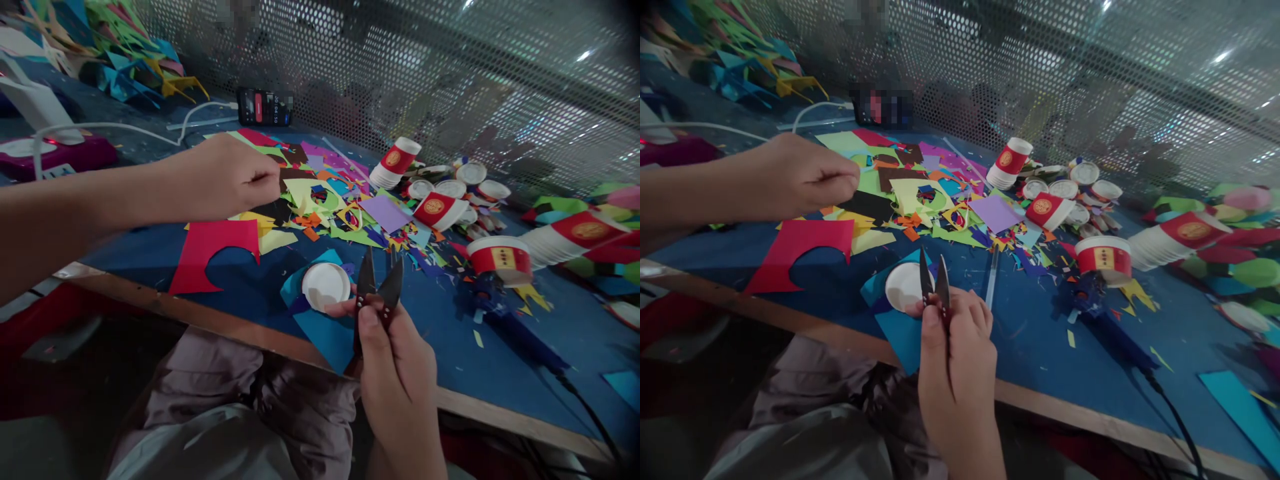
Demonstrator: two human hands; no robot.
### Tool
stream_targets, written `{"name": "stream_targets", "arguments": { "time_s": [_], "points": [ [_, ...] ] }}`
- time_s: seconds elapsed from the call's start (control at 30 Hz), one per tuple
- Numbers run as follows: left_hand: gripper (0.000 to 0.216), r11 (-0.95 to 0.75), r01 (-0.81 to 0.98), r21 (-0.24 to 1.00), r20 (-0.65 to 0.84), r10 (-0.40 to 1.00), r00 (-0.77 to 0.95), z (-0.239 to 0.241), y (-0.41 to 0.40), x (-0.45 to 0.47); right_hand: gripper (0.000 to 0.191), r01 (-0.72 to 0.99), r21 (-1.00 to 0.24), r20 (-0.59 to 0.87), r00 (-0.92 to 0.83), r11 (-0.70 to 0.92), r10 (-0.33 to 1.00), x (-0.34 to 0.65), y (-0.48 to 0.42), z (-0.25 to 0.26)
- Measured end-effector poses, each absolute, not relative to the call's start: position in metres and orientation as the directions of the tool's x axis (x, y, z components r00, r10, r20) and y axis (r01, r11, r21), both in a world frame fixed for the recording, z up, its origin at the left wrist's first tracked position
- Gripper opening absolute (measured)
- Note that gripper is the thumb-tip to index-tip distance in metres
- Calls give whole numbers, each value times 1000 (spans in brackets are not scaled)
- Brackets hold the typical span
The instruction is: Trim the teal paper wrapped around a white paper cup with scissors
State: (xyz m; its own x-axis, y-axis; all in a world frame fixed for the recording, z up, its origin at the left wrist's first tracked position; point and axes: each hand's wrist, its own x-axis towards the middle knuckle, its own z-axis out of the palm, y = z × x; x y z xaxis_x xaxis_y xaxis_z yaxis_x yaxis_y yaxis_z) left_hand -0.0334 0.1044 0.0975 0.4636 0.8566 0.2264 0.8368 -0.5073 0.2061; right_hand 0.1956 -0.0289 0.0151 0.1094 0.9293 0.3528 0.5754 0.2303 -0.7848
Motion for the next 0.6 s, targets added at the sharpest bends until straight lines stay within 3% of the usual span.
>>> {"name": "stream_targets", "arguments": {
  "time_s": [0.13,0.23,0.3,0.37,0.5,0.6],
  "points": [
    [27,-370,886,281,361,896,260,111,104,-40,28,547,-804,340,100,233,935,195,-27,15],
    [39,-276,894,352,490,868,75,122,116,-61,27,545,-805,352,117,236,929,194,-27,14],
    [55,-276,900,338,464,881,95,126,128,-77,26,547,-802,360,125,239,924,194,-27,14],
    [58,-272,864,423,475,879,43,126,137,-87,26,539,-806,359,118,244,926,195,-27,14],
    [38,-362,792,492,432,891,139,117,129,-73,28,518,-819,342,95,247,935,196,-27,13],
    [22,-460,763,454,260,887,381,103,111,-47,28,522,-820,339,109,237,934,196,-27,13]
  ]
}}
